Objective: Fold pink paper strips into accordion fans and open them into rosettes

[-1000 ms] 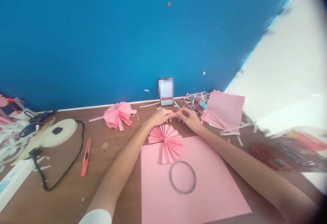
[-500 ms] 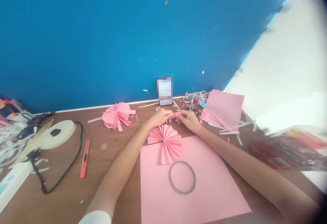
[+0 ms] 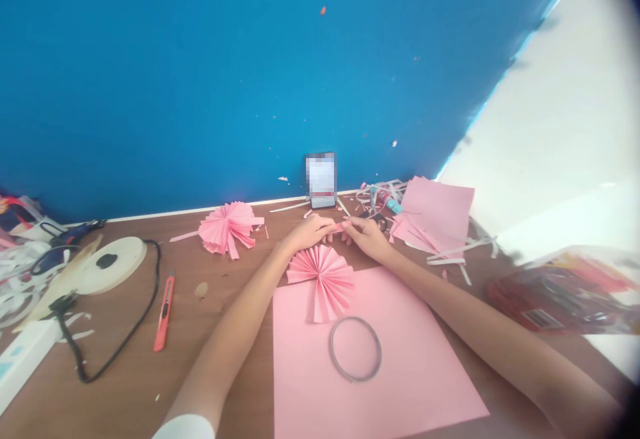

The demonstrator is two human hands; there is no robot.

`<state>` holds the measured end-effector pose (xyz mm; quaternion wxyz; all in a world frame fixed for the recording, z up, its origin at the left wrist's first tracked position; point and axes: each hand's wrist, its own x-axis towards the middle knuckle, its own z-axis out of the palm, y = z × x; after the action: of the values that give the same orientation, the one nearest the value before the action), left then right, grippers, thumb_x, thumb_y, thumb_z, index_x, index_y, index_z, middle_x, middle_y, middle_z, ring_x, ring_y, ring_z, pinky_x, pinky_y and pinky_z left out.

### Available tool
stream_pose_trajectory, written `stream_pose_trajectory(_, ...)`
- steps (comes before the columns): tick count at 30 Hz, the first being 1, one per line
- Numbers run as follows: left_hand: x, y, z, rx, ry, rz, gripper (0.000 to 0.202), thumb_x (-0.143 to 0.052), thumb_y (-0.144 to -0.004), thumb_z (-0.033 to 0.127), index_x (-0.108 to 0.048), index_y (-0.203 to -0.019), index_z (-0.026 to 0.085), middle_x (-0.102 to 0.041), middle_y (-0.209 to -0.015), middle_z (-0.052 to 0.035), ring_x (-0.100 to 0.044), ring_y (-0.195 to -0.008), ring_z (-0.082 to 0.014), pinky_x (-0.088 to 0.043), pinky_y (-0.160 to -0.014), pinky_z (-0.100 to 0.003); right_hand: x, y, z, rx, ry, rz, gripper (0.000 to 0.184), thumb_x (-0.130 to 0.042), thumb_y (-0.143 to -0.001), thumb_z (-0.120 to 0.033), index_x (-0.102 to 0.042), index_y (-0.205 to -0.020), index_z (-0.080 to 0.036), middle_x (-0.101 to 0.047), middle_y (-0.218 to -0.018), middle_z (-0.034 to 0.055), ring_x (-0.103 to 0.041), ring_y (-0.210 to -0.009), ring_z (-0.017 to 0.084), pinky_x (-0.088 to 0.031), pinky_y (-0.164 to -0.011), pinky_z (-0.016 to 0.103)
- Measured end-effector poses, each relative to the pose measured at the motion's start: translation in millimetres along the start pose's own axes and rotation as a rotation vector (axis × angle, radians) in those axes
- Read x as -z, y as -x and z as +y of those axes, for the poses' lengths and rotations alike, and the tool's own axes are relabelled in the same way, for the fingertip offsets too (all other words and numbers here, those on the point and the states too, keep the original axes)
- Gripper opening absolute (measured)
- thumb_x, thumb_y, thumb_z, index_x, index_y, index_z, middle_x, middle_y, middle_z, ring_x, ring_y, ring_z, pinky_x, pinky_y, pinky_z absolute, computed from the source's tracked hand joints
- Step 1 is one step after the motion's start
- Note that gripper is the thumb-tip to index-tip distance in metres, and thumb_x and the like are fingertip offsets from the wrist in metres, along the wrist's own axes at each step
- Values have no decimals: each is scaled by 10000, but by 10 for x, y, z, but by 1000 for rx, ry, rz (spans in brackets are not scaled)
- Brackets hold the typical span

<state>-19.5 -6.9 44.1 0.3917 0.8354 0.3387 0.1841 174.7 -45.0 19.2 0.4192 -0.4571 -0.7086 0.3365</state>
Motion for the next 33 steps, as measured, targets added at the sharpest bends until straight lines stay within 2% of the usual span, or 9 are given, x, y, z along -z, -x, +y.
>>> stream_pose_trajectory(2,11,5,17,16,8,-27,446,-393,-908,491,-602,-726,141,-667,-685,-40,-617,-615,-103,-458,-630,-207,4,-5,15,-13,-18,-32,411,-445,-911,-469,-624,-673,-185,-646,-594,11,-603,-532,137,-459,-578,255)
stream_pose_trajectory(8,-10,-3,44,55,43,-33,357,-470,-869,472,-598,-814,144,-691,-805,-53,-637,-659,-112,-479,-615,-207,-10,11,38,-7,-8,0,379,-443,-924,-428,-641,-710,-186,-668,-620,15,-624,-536,137,-474,-584,253)
stream_pose_trajectory(16,-11,-14,37,2,-22,-9,272,-475,-877,362,-595,-758,149,-683,-730,-23,-635,-649,-105,-467,-631,-195,-22,37,2,40,28,7,380,-435,-931,-425,-633,-701,-198,-653,-587,11,-624,-542,144,-480,-596,261)
stream_pose_trajectory(23,12,-25,47,-98,-220,74,315,-374,-937,341,-609,-810,174,-679,-762,2,-605,-669,-99,-423,-757,-222,-26,24,47,-18,-12,99,376,-444,-917,-465,-622,-714,-203,-657,-586,8,-619,-514,149,-480,-575,270)
stream_pose_trajectory(28,-7,-43,32,-90,-306,94,319,-340,-948,335,-571,-792,179,-663,-748,11,-583,-678,-112,-395,-758,-229,-13,43,-9,3,0,120,360,-452,-919,-443,-620,-714,-200,-638,-563,-5,-611,-509,137,-460,-572,252)
stream_pose_trajectory(33,22,-29,58,-68,-346,85,286,-384,-932,357,-554,-782,183,-662,-751,12,-587,-722,-132,-378,-755,-238,-8,46,-14,-20,22,173,366,-461,-915,-442,-617,-690,-199,-622,-536,-9,-601,-496,137,-448,-575,255)
